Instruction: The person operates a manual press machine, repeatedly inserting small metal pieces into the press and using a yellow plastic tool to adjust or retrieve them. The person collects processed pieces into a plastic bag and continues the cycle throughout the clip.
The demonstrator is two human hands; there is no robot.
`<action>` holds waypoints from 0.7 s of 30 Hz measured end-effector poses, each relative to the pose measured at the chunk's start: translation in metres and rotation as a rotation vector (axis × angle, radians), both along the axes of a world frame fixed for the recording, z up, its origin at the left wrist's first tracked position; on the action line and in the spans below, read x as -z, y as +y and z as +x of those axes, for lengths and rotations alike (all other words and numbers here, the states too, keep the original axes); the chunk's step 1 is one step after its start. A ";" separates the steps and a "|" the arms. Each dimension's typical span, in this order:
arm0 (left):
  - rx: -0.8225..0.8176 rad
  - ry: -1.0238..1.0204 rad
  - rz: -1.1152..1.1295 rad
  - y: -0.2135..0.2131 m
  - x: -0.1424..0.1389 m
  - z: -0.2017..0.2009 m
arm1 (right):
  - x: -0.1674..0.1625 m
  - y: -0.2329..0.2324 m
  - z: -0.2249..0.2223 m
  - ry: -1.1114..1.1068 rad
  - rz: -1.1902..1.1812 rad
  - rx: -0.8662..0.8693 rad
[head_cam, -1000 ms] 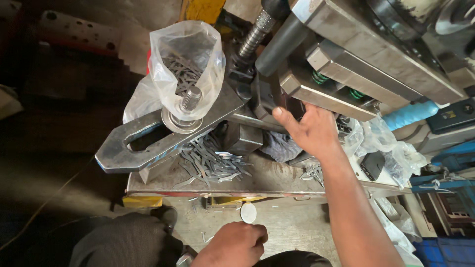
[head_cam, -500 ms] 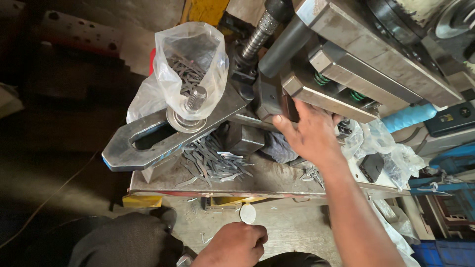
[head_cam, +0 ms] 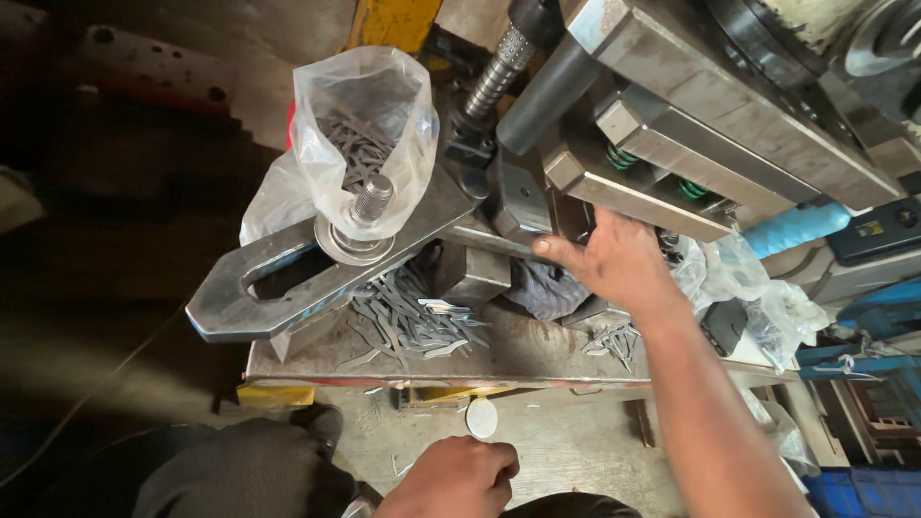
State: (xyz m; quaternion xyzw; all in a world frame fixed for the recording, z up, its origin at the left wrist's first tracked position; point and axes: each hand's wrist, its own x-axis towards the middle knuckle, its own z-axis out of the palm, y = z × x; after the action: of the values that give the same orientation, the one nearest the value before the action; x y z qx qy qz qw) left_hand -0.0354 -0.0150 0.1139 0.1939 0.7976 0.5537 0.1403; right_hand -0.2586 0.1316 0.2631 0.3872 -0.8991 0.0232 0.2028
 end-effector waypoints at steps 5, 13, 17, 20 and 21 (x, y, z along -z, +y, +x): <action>0.009 0.047 0.005 0.006 0.010 0.001 | 0.001 -0.008 0.007 -0.020 -0.029 0.106; 0.047 0.159 0.044 0.019 0.030 -0.003 | -0.012 -0.019 0.019 0.053 0.035 0.061; 0.045 0.179 0.042 0.024 0.032 -0.004 | -0.013 -0.019 0.022 -0.020 -0.044 0.066; 0.031 0.183 0.061 0.024 0.031 -0.003 | -0.011 -0.019 0.022 0.106 0.025 0.042; 0.039 0.166 0.077 0.023 0.030 -0.001 | -0.011 -0.019 0.024 0.140 0.082 0.042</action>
State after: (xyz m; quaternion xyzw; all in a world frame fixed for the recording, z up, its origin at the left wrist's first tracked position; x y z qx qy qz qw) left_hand -0.0364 0.0080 0.0841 0.2598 0.7807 0.5632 0.0766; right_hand -0.2347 0.1121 0.2737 0.3768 -0.8910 -0.0450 0.2494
